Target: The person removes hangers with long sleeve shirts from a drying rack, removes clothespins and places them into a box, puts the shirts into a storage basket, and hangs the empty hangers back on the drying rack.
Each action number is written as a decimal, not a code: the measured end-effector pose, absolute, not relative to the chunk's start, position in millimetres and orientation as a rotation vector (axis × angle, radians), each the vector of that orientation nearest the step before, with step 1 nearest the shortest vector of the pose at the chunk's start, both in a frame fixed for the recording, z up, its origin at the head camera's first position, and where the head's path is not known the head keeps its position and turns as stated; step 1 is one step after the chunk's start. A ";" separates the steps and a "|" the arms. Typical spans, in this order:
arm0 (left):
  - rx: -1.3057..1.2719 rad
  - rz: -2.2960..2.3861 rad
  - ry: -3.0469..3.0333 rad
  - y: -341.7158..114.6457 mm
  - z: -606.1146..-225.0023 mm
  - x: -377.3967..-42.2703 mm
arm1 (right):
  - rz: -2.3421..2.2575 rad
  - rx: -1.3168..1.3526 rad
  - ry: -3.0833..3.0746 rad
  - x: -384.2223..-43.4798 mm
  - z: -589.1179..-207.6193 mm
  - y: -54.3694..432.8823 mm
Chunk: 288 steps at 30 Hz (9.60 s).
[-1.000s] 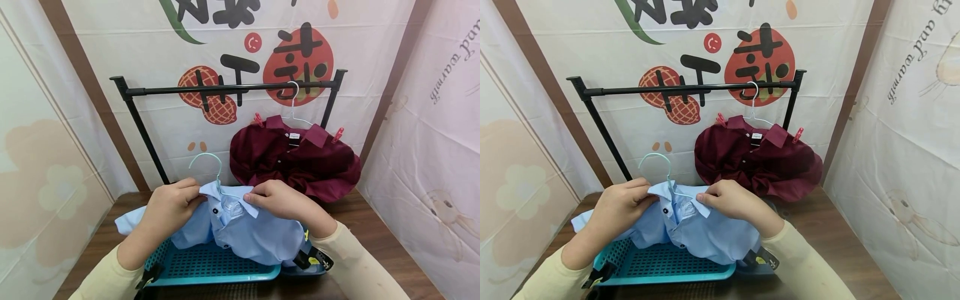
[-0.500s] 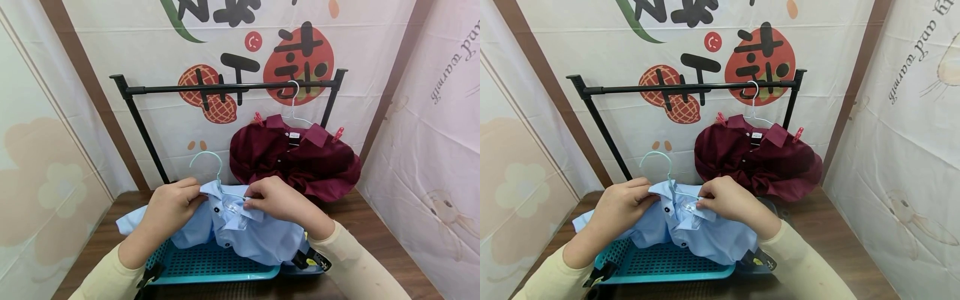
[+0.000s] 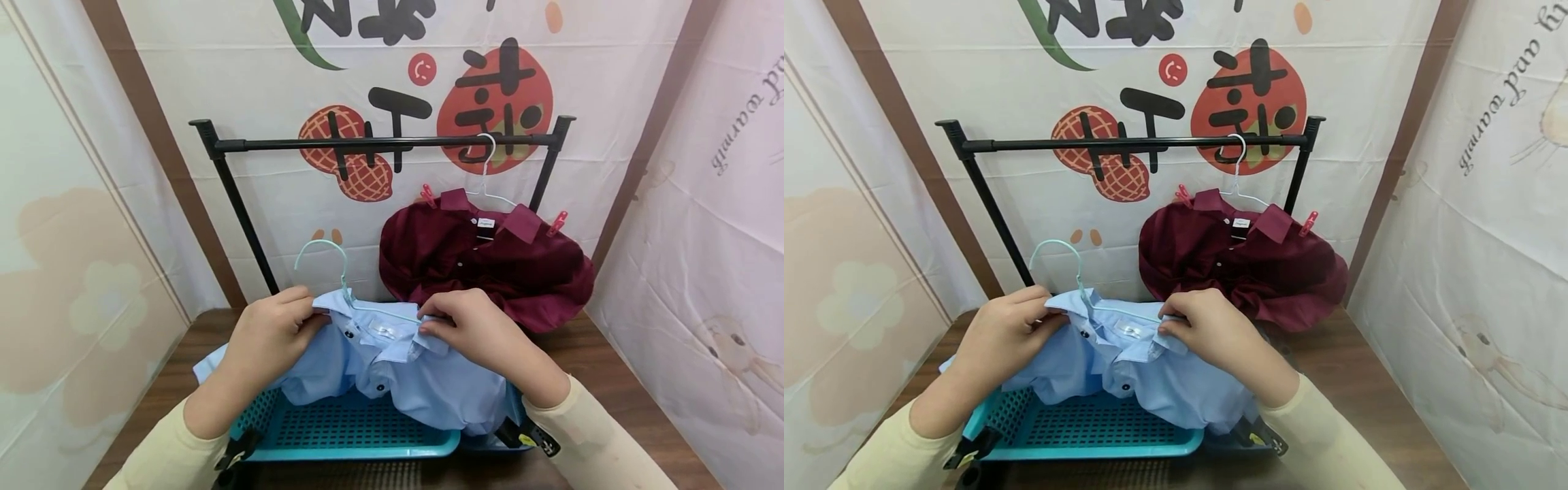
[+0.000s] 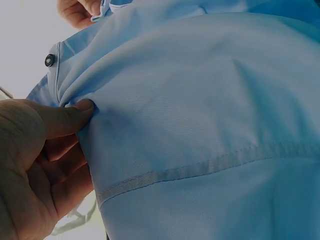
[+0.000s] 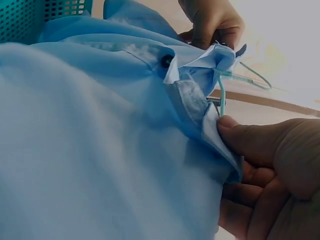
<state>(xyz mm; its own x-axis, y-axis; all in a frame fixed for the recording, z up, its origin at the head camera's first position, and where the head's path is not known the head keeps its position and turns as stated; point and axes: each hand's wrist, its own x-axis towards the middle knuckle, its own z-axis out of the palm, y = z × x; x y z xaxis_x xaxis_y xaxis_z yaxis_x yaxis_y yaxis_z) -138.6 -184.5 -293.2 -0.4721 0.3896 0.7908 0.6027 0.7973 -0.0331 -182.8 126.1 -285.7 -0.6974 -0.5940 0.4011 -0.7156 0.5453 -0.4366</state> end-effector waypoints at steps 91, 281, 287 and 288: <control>-0.435 -0.591 -2.003 -200.1 -306.3 -135.3 | 1.524 0.692 -2.522 -173.1 -366.7 176.7; -0.252 -0.676 -2.867 -267.4 -366.0 -129.3 | 1.295 0.619 -2.397 -190.0 -337.1 274.4; -0.275 -0.698 -2.989 -265.0 -364.1 -128.0 | 1.285 0.607 -2.401 -189.8 -337.2 274.3; -0.288 -0.722 -3.008 -264.6 -362.6 -127.6 | 1.286 0.606 -2.401 -189.7 -337.2 274.4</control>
